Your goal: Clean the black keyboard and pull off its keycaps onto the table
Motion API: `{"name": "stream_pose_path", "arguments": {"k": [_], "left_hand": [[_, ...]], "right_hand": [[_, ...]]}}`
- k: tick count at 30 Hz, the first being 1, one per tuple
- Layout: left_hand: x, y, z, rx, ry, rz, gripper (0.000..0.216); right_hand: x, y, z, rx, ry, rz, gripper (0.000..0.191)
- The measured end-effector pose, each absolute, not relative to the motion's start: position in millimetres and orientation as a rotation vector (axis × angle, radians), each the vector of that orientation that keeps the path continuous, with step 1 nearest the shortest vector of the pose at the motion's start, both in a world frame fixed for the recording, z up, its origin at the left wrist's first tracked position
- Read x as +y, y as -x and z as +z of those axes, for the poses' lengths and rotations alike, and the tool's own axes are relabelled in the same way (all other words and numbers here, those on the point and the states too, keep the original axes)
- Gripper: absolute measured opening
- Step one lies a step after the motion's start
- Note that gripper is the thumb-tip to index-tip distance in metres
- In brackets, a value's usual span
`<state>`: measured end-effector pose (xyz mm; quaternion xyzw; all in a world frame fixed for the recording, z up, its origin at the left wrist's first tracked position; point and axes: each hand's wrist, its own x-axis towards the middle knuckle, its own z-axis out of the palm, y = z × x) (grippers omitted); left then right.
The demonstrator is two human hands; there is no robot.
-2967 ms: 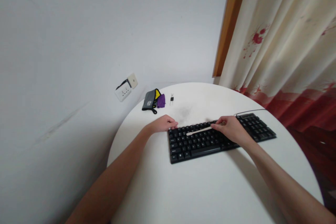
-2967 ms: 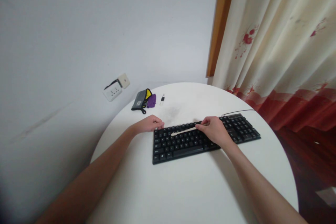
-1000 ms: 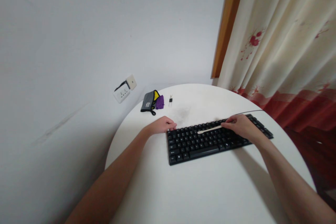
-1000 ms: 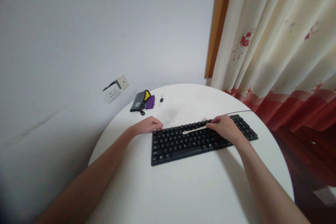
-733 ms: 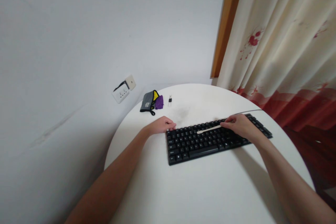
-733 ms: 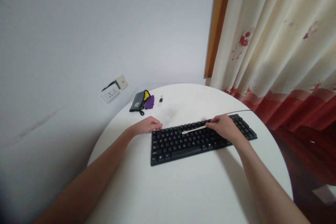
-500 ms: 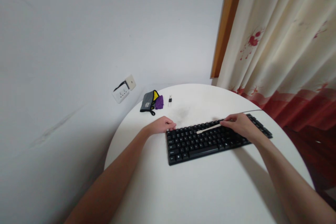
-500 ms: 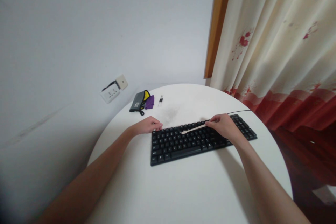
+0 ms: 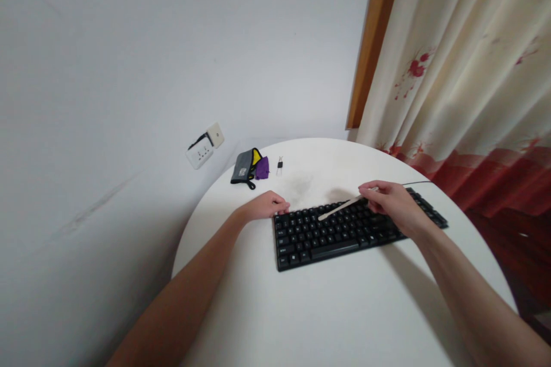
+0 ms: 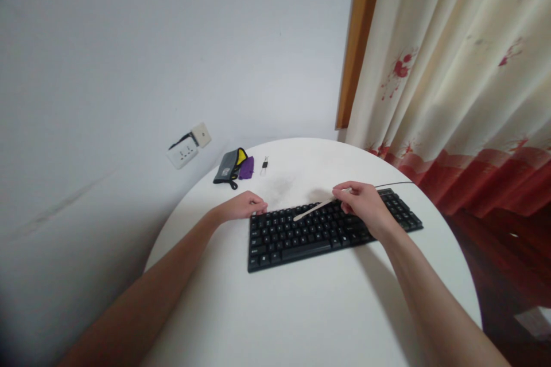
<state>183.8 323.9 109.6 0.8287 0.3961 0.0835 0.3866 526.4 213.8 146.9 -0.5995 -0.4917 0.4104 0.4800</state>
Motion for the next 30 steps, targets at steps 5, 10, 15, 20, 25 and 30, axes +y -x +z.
{"name": "stream_pose_path", "arguments": {"k": [5, 10, 15, 20, 25, 30], "left_hand": [[323, -185, 112, 1.026, -2.093, 0.207, 0.053], [321, -186, 115, 1.030, -2.082, 0.205, 0.054], [322, -185, 112, 1.029, -2.096, 0.209, 0.055], [324, -184, 110, 1.023, -2.100, 0.204, 0.055], [323, -185, 110, 1.014, -2.095, 0.217, 0.054], [322, -186, 112, 1.026, -2.082, 0.206, 0.055]], "right_hand": [[214, -519, 145, -1.111, 1.396, 1.082, 0.036], [212, -514, 144, -1.088, 1.301, 1.158, 0.040], [211, -509, 144, -1.091, 1.275, 1.192, 0.045], [213, -503, 139, -1.098, 1.305, 1.151, 0.040], [212, -485, 132, -1.097, 1.301, 1.006, 0.031], [209, -473, 129, -1.165, 1.368, 0.858, 0.024]]}}
